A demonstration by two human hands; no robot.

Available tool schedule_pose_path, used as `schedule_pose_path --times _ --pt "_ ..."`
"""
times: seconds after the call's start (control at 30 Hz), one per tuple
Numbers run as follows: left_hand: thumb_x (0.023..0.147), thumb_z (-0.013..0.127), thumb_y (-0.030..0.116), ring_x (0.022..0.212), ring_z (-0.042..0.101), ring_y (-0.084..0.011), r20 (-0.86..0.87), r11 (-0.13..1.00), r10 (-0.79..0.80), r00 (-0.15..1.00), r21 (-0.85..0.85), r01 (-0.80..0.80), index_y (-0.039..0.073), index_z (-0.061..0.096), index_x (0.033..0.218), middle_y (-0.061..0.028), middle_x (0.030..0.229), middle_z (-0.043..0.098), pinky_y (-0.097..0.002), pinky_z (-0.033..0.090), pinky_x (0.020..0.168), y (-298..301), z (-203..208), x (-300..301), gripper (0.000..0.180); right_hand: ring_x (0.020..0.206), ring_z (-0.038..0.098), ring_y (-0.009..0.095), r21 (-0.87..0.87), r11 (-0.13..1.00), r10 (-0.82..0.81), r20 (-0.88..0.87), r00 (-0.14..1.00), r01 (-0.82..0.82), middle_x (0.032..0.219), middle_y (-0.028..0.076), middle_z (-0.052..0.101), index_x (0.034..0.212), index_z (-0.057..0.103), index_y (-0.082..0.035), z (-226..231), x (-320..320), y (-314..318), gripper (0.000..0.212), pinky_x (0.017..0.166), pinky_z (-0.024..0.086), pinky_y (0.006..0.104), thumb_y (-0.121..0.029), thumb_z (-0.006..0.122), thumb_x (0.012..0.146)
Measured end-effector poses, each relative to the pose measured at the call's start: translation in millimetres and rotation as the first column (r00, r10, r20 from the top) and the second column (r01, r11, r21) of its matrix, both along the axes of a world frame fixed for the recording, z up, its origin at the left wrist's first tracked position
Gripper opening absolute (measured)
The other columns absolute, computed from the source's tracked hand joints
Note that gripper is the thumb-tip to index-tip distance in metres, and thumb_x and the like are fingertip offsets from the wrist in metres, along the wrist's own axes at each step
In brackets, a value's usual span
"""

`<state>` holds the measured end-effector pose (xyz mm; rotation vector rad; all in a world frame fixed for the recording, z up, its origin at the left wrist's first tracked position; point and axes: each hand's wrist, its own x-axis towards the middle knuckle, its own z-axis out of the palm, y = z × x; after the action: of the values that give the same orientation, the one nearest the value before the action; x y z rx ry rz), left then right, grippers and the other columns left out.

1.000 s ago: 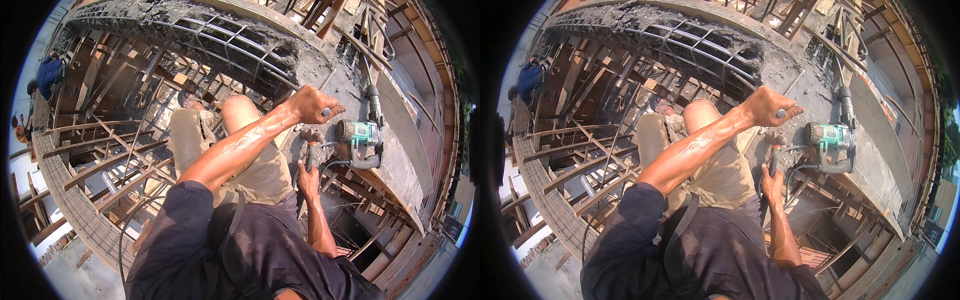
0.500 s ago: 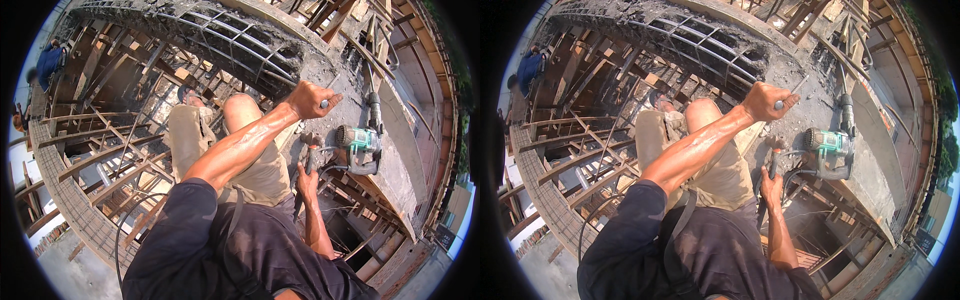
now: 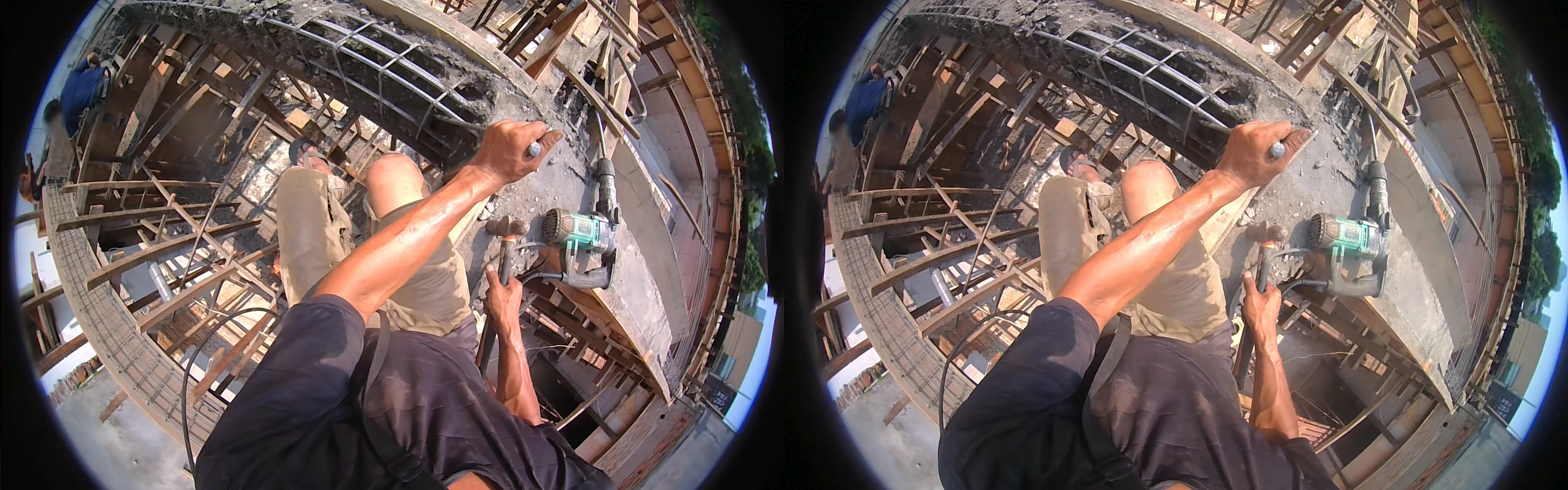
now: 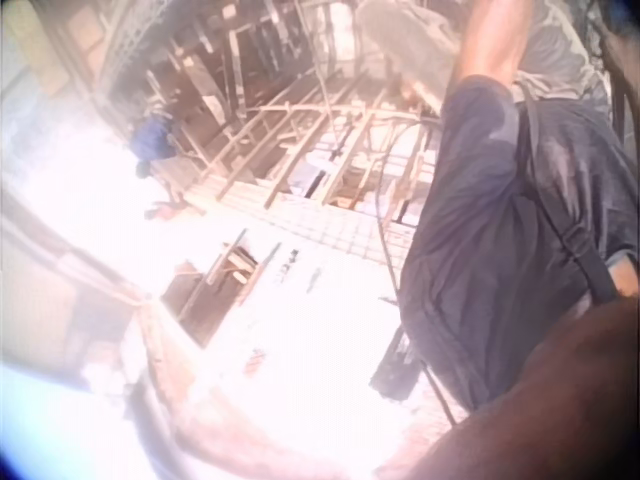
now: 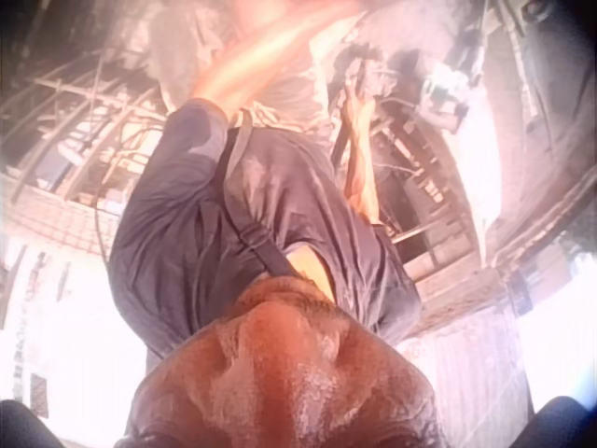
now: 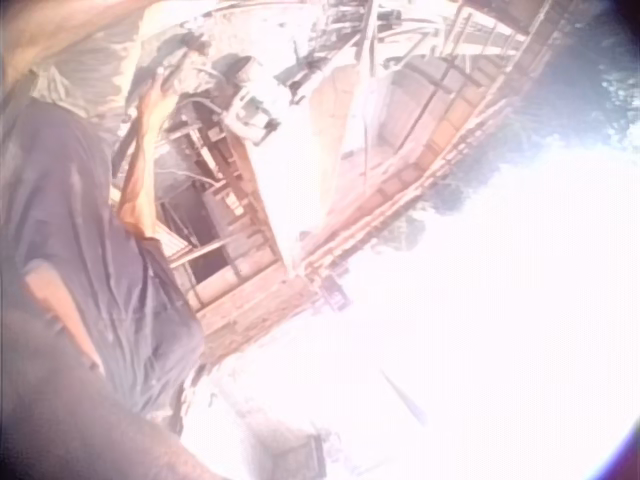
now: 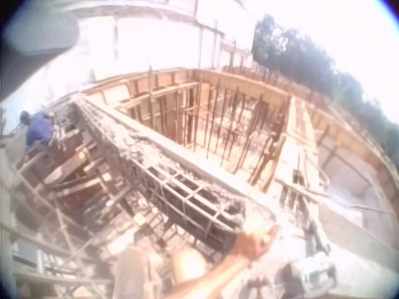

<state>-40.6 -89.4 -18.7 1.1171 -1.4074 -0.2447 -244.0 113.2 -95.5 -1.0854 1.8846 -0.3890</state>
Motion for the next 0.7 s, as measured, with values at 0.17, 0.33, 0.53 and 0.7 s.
schedule_pose_path --times 0.17,0.33,0.53,0.7 --pt "0.093 0.068 0.029 0.056 0.060 -0.0335 -0.002 0.995 -0.076 0.997 0.063 0.076 0.005 0.062 0.074 -0.0150 0.062 0.058 -0.0414 0.046 0.052 4 -3 2 0.032 0.039 0.037 0.008 -0.176 0.982 -0.045 0.154 0.987 0.072 0.052 -0.003 0.042 0.068 0.045 -0.011 87 8 -18 0.040 0.036 0.029 0.0276 -0.029 0.067 0.095" --pt "0.094 0.066 0.031 0.059 0.062 -0.0364 -0.007 0.984 -0.130 0.992 0.124 0.130 0.005 0.059 0.072 -0.0175 0.062 0.059 -0.0436 0.047 0.053 7 -5 4 0.035 0.038 0.027 0.005 -0.678 0.685 0.148 0.486 0.861 0.265 0.048 -0.005 0.029 0.064 0.034 -0.014 187 37 -49 0.045 0.036 0.024 0.0248 -0.024 0.055 0.102" --pt "0.095 0.064 0.035 0.060 0.060 -0.0368 -0.034 0.956 -0.133 0.991 0.260 0.137 0.003 0.063 0.077 -0.0192 0.064 0.059 -0.0432 0.046 0.056 2 -6 9 0.037 0.042 0.037 0.005 -0.310 0.950 0.070 0.339 0.938 0.041 0.052 -0.005 0.040 0.066 0.045 -0.011 141 61 -61 0.036 0.038 0.030 0.0254 -0.016 0.063 0.096" --pt "0.099 0.058 0.039 0.055 0.039 -0.0280 -0.167 0.916 -0.183 0.969 0.330 0.230 -0.001 0.055 0.073 -0.0178 0.060 0.048 -0.0413 0.040 0.055 33 -75 45 0.048 0.040 0.038 0.005 -0.190 0.977 -0.004 0.456 0.890 0.101 0.052 -0.005 0.041 0.066 0.044 -0.012 148 66 -40 0.035 0.037 0.029 0.0241 -0.013 0.068 0.092"
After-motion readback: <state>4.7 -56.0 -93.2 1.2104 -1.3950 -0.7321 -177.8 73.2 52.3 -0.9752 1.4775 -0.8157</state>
